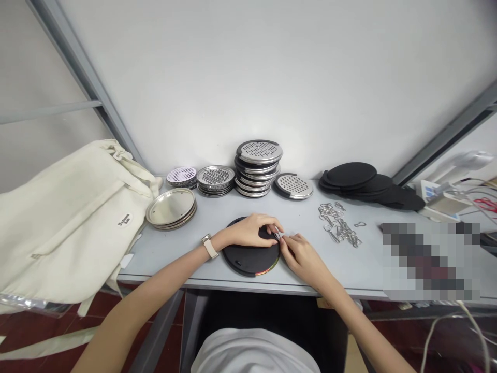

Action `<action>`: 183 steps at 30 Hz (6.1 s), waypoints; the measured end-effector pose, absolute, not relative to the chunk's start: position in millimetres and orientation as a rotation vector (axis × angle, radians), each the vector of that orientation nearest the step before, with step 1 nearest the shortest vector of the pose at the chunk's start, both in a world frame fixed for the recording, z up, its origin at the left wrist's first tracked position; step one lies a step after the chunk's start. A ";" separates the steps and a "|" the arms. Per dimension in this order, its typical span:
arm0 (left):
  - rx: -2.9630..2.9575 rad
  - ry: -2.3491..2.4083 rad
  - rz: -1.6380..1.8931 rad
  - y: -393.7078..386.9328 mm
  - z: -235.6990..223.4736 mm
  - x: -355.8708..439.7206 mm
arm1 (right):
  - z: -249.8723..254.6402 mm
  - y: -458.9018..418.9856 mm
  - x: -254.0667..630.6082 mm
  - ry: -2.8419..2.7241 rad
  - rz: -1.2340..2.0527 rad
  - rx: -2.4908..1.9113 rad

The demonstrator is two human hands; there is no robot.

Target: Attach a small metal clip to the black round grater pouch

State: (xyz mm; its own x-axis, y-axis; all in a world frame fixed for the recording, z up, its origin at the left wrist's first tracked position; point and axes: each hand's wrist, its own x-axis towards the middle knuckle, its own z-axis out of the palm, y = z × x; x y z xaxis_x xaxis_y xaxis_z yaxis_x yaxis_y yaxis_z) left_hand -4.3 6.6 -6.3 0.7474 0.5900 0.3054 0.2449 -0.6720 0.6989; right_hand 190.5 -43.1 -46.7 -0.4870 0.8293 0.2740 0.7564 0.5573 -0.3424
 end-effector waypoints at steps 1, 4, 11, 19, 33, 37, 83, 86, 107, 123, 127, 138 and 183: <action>2.278 0.629 0.683 6.6 -6.3 -4.5 | -46.5 -43.6 190.6 -2.383 0.250 -1.288; 2.238 0.635 0.672 7.1 -6.9 -4.9 | -46.2 -44.5 190.9 -2.361 0.250 -1.294; 2.205 0.628 0.664 8.2 -8.0 -5.4 | -46.8 -43.6 190.4 -2.313 0.243 -1.294; 2.226 0.602 0.669 8.0 -7.9 -5.7 | -46.0 -44.2 192.4 -2.364 0.226 -1.255; 2.277 0.609 0.679 5.9 -4.1 -4.1 | -43.2 -45.5 191.2 -2.382 0.226 -1.241; 2.208 0.600 0.670 6.8 -4.9 -5.0 | -42.0 -46.3 190.4 -2.366 0.232 -1.240; 2.157 0.634 0.624 9.3 -3.6 -6.0 | -39.8 -45.4 188.4 -2.379 0.235 -1.262; 2.134 0.618 0.627 9.2 -3.4 -5.9 | -39.3 -46.3 188.4 -2.376 0.243 -1.283; 2.087 0.613 0.616 8.9 -2.8 -4.5 | -44.4 -45.2 189.6 -2.279 0.276 -1.294; 2.073 0.595 0.615 8.7 -3.4 -5.0 | -43.0 -46.1 189.2 -2.236 0.293 -1.285; 2.081 0.578 0.627 9.2 -4.2 -5.0 | -41.7 -46.8 189.3 -2.245 0.295 -1.275; 2.077 0.580 0.632 9.3 -5.0 -6.0 | -43.4 -45.9 189.2 -2.232 0.300 -1.295; 2.147 0.638 0.625 10.4 -6.0 -6.2 | -36.3 -47.7 189.3 -2.316 0.316 -1.245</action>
State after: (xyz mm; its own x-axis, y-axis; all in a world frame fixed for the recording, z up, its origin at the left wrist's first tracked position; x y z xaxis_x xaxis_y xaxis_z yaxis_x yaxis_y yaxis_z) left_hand -6.2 10.4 -6.0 0.7513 0.6227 0.2187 0.2309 -0.5585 0.7967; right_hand 189.3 -47.7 -36.3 -0.4649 0.8299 0.3085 0.7169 0.5573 -0.4190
